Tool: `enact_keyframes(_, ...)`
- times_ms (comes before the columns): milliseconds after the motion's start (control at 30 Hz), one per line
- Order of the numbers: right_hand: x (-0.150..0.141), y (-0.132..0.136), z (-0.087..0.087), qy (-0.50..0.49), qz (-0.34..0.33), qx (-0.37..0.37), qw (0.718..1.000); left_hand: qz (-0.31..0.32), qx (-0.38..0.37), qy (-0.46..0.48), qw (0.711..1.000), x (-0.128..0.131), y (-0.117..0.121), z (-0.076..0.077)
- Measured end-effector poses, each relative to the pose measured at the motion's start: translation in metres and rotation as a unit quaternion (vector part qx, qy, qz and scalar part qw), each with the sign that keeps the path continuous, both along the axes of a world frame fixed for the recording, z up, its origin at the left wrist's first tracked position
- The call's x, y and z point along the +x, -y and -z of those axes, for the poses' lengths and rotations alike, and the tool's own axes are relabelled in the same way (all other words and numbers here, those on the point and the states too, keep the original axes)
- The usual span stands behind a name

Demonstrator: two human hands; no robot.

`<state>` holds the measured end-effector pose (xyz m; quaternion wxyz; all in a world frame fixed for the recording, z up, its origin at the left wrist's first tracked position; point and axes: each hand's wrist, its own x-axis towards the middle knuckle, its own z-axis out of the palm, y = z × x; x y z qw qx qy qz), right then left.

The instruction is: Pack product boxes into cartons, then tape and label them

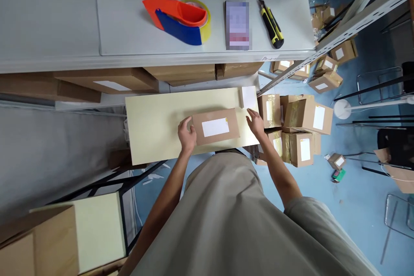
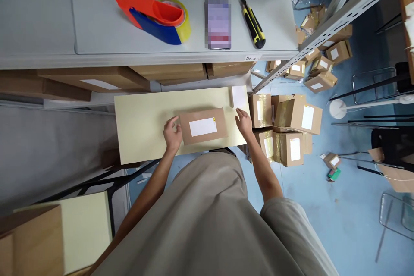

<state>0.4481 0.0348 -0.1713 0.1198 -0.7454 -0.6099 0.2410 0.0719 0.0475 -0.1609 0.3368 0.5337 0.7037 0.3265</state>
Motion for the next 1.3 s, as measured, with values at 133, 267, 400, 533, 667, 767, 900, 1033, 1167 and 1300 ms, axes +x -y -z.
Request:
enact_keyframes(133,0.013,-0.050,-0.003,0.030,-0.067,-0.021,0.997,0.071,0.036,-0.033,0.996,0.035,-0.038,-0.020)
enact_keyframes(267,0.019,-0.077,-0.005,0.056,-0.118,-0.080,0.988,0.165,0.042,-0.028,0.985,0.078,-0.067,-0.030)
enact_keyframes(400,0.024,-0.082,-0.003,0.068,-0.134,-0.115,0.982,0.256,0.037,0.000,0.966,0.116,-0.083,-0.029)
enact_keyframes(533,0.028,-0.084,-0.003,0.078,-0.130,-0.133,0.979,0.317,0.026,0.013,0.948,0.146,-0.087,-0.022)
enact_keyframes(667,0.033,-0.096,-0.006,0.084,-0.148,-0.141,0.975,0.348,0.011,0.016,0.937,0.165,-0.086,-0.013)
enact_keyframes(767,0.036,-0.107,-0.009,0.108,-0.182,-0.163,0.964,0.367,-0.003,0.015,0.930,0.173,-0.084,-0.007)
enact_keyframes(900,0.037,-0.115,-0.011,0.117,-0.209,-0.187,0.953,0.382,-0.015,0.011,0.924,0.175,-0.081,-0.003)
enact_keyframes(1033,0.038,-0.114,-0.012,0.128,-0.241,-0.189,0.943,0.382,-0.023,0.007,0.924,0.173,-0.081,-0.001)
enact_keyframes(1167,0.038,-0.112,-0.015,0.125,-0.254,-0.184,0.941,0.384,-0.036,0.001,0.923,0.171,-0.086,0.000)
enact_keyframes(1300,0.037,-0.110,-0.021,0.130,-0.274,-0.178,0.936,0.389,-0.038,0.001,0.920,0.168,-0.088,-0.002)
